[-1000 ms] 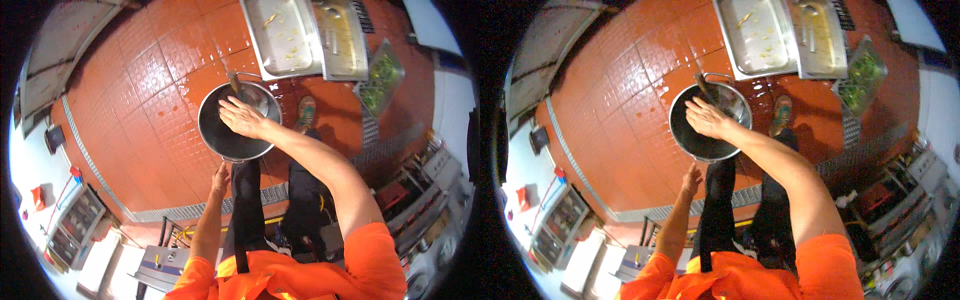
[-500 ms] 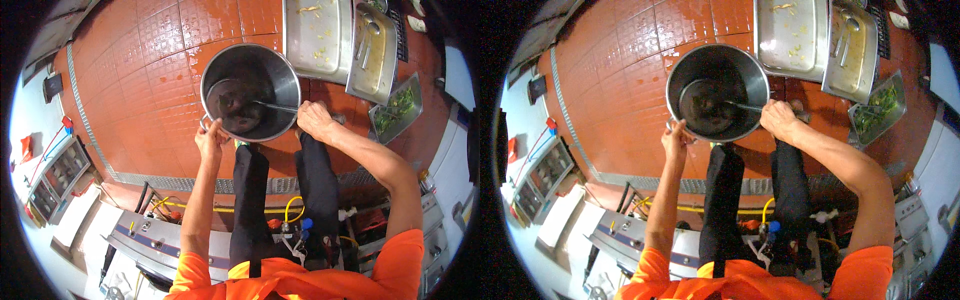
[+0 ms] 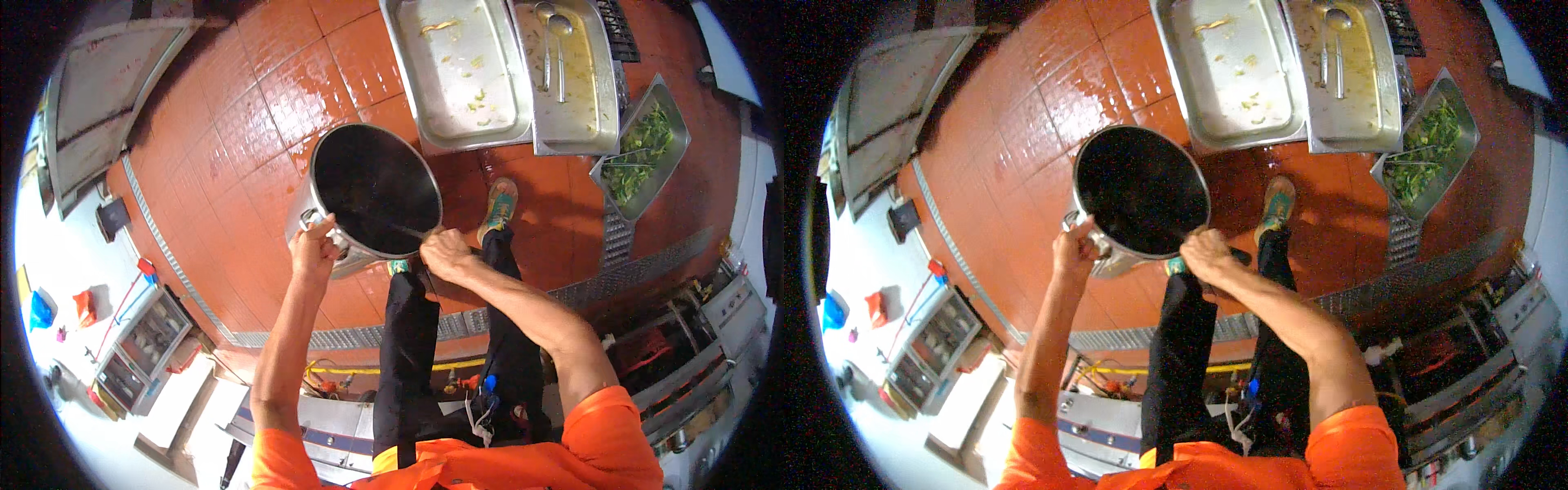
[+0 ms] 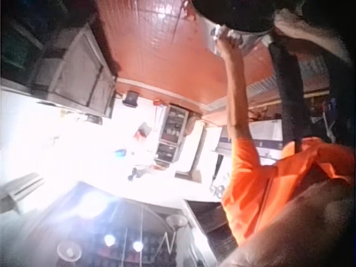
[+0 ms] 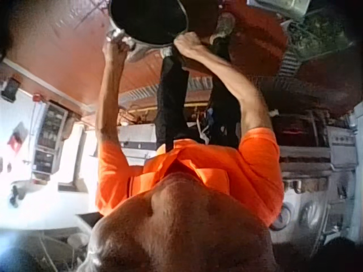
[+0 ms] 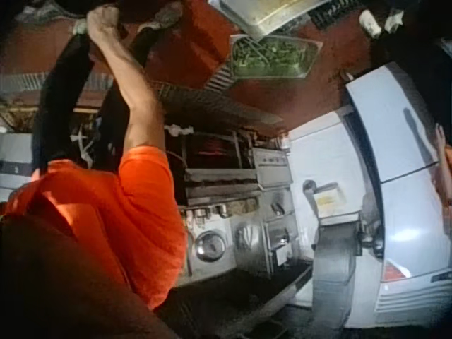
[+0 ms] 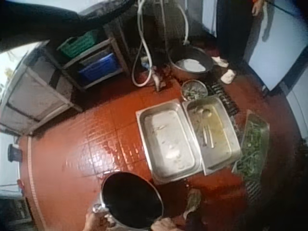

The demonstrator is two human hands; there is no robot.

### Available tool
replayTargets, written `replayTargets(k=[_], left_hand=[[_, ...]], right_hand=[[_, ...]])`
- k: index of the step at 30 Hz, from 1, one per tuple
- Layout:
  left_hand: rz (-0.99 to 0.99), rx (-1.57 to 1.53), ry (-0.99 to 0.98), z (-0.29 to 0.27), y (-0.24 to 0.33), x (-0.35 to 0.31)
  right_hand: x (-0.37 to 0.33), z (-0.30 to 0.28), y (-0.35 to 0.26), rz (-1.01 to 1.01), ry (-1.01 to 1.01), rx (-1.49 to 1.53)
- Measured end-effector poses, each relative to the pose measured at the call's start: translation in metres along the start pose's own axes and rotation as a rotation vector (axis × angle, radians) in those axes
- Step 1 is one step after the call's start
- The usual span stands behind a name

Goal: The person clears food residue from several metal trays into a trash bin and then washes a set of utensils in a sink. They use a sponge and dish soap to scrub chopsticks, spoons, and a ladle in a metal bowl filled with water.

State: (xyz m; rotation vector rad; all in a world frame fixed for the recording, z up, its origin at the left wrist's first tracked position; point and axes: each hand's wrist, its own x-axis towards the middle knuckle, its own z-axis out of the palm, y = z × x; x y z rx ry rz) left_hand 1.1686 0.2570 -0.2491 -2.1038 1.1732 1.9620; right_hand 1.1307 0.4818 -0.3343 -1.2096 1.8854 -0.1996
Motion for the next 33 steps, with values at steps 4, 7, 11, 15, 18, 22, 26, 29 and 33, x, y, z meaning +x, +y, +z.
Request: replayTargets(k=[4,7,11,15,18,22,26,29,33], left_hand=[[0.084,0.054,0.054,0.035,0.028,-0.013],[0.112,0.103,0.104,0.070,0.042,-0.021],[0.159,0.138,0.142,0.113,0.057,-0.016],[0.196,0.173,0.071,0.169,0.070,-0.014],[0.210,0.231,0.094,0.215,0.071,-0.016],[0.272,0.258,0.001,0.265,0.069,-0.030],[0.298,0.260,-0.012,0.292,0.070,-0.030],[0.280,0.269,-0.054,0.308,0.069,-0.035],[0.305,0.327,-0.106,0.319,0.071,-0.040]], right_hand=[[0.026,-0.018,0.017,-0.048,0.155,-0.056],[0.033,-0.044,0.034,0.030,0.181,-0.146],[0.031,-0.083,0.069,0.036,0.199,-0.114],[0.053,-0.066,0.105,0.054,0.388,0.058],[0.061,-0.067,0.131,-0.032,0.402,0.096],[0.072,-0.064,0.160,-0.059,0.422,0.312],[0.083,-0.074,0.179,-0.181,0.308,0.297],[0.091,-0.071,0.183,-0.159,0.274,0.382],[0.092,-0.072,0.174,-0.154,0.345,0.445]])
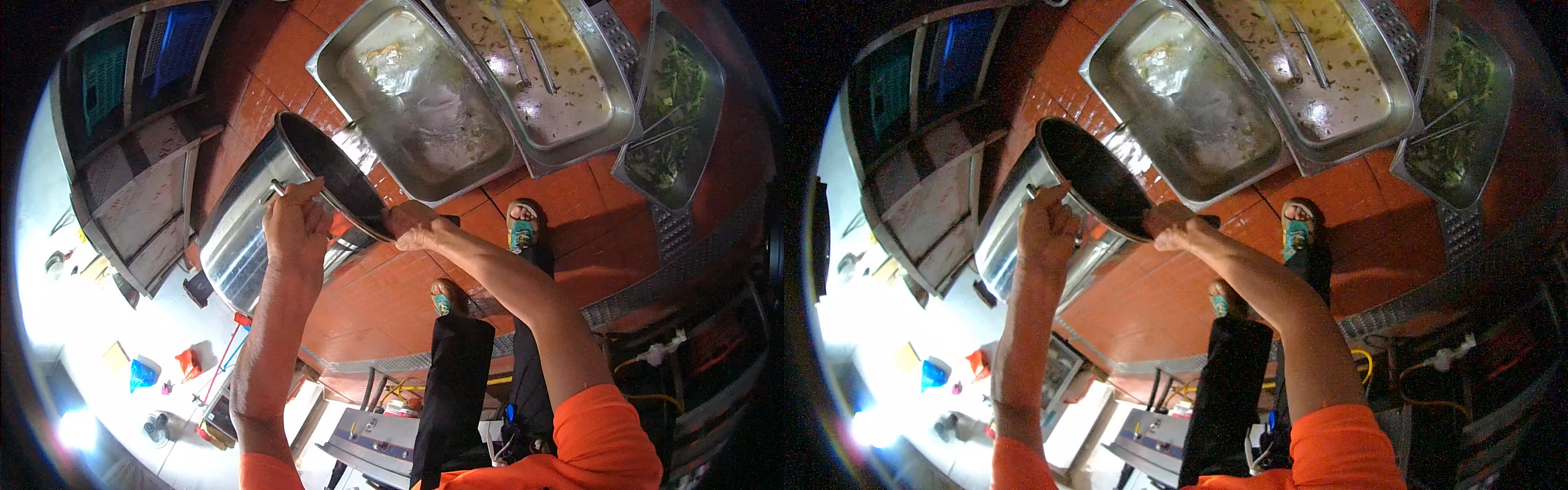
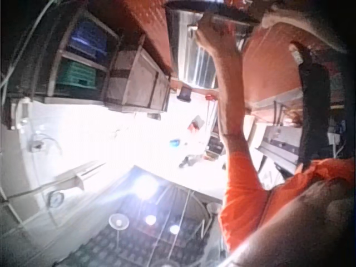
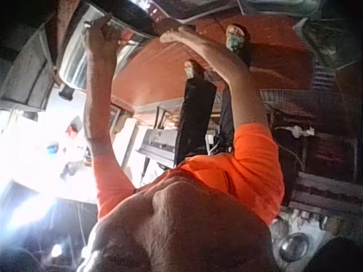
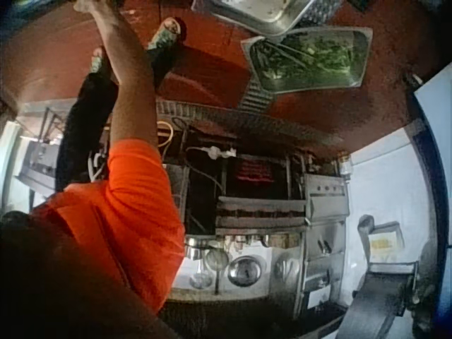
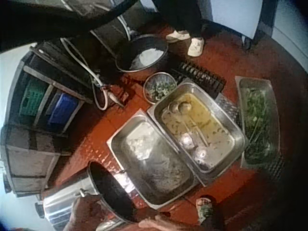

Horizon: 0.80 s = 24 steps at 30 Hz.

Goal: The person clears food residue from several metal trays into a trash bin and then washes a set of utensils in a sink. They use a sponge and dish soap to scrub chopsticks, spoons, and a ladle in a metal bowl filled with water.

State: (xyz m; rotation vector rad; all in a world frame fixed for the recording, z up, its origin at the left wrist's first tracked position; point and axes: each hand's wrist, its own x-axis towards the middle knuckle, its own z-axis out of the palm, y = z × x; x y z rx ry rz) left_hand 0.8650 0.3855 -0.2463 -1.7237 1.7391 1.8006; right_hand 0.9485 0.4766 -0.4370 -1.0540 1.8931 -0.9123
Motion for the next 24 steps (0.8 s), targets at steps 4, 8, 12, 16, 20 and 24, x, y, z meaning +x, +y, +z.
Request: replayTargets(k=[4,8,12,16,20,24], left_hand=[[-0.010,-0.024,-0.003,0.011,0.006,-0.006],[0.031,-0.011,-0.057,0.019,0.007,-0.024],[0.035,0.008,-0.026,0.012,0.007,-0.037],[-0.001,-0.072,0.022,-0.021,-0.003,-0.045],[0.082,0.102,0.196,-0.099,-0.014,-0.045],[0.088,0.026,0.332,-0.187,-0.033,0.003]], right_hand=[[-0.002,-0.006,0.000,0.025,0.045,0.067],[-0.015,-0.026,0.004,-0.032,0.008,0.105],[-0.031,-0.040,-0.004,0.084,-0.050,0.047],[-0.044,-0.028,-0.013,0.112,-0.027,-0.005],[-0.051,-0.003,-0.035,0.047,-0.105,0.017],[-0.053,-0.002,-0.067,0.179,-0.218,0.035]])
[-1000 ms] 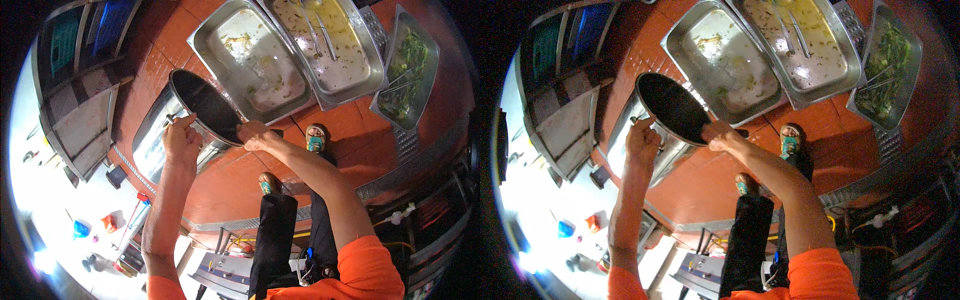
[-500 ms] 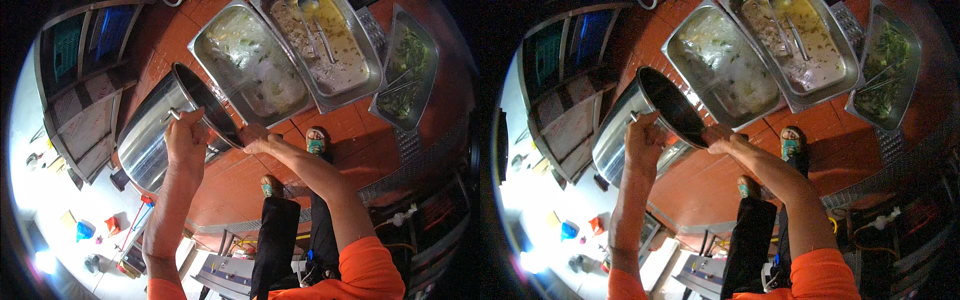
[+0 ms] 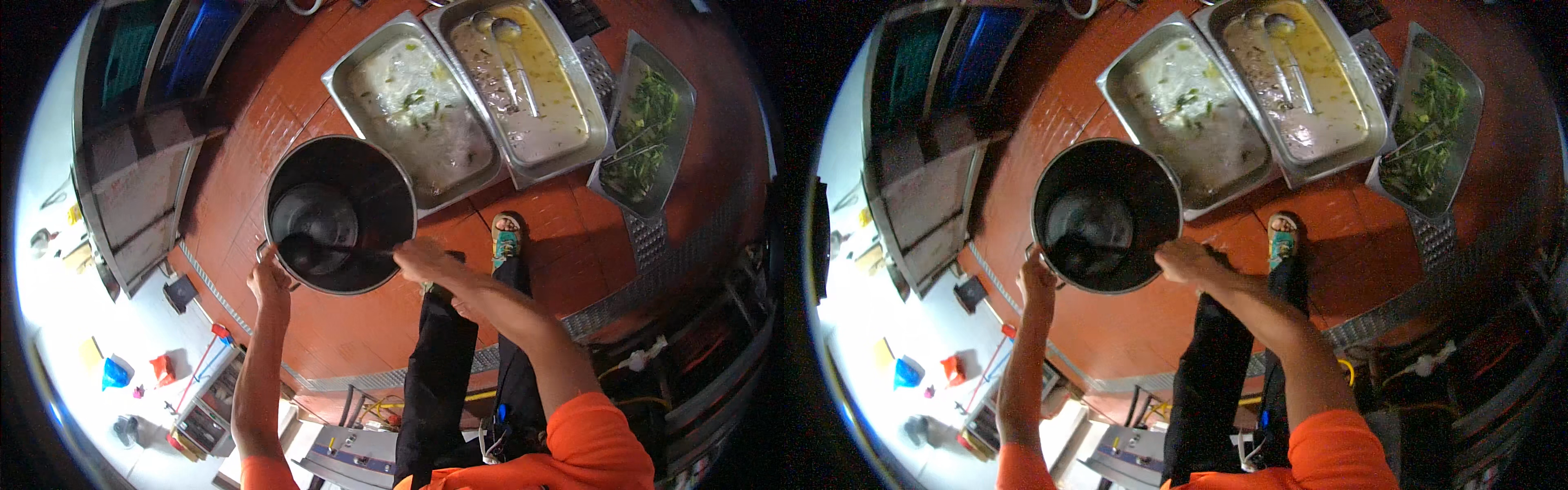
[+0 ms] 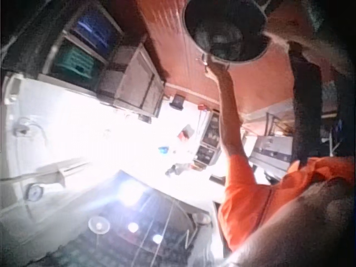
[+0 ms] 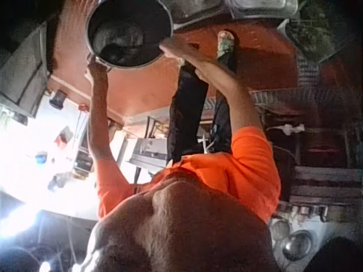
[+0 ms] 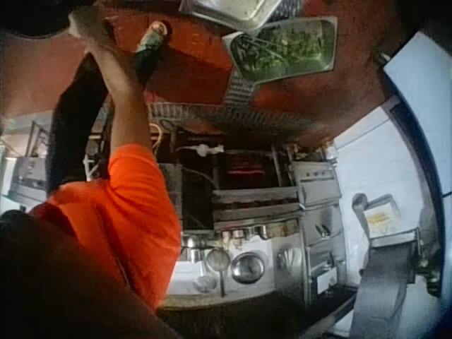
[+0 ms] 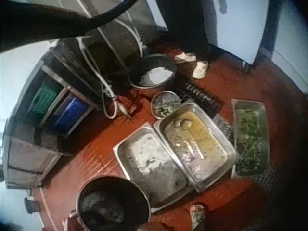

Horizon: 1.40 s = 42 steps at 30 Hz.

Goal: The person clears food residue from several metal trays into a trash bin and then washes a set of utensils in a sink. They use a sponge and dish soap to scrub chopsticks, spoons, and a ladle in a metal bowl filled with water.

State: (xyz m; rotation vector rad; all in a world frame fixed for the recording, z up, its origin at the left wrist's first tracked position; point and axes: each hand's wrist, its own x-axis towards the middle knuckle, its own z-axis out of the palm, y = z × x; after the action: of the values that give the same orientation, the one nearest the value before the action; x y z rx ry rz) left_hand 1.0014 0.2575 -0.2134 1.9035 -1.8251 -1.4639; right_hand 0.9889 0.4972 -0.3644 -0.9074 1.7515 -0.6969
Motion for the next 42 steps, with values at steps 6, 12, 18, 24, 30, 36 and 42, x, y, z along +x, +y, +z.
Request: replayTargets(k=[6,12,18,24,30,36,42], left_hand=[[-0.066,-0.281,-0.029,-0.033,-0.026,0.073],[-0.130,-0.469,-0.207,-0.043,-0.061,0.138],[-0.082,-0.764,-0.326,-0.065,-0.063,0.197],[-0.104,-0.700,-0.298,-0.159,-0.159,0.245],[-0.300,-0.819,-0.176,-0.165,-0.297,0.215],[-0.267,-1.032,-0.507,-0.121,-0.321,0.160],[-0.653,-0.415,-0.318,-0.123,-0.313,0.090]], right_hand=[[-0.012,0.054,0.019,0.015,0.318,0.351],[-0.040,0.028,-0.010,0.134,0.498,0.450],[-0.066,0.034,-0.040,0.327,0.432,0.701],[-0.060,0.048,-0.040,0.430,0.514,1.030],[-0.074,0.045,-0.027,0.582,0.617,1.127],[-0.134,0.015,-0.013,0.730,0.750,1.146],[-0.166,-0.021,0.062,0.743,0.935,1.012]])
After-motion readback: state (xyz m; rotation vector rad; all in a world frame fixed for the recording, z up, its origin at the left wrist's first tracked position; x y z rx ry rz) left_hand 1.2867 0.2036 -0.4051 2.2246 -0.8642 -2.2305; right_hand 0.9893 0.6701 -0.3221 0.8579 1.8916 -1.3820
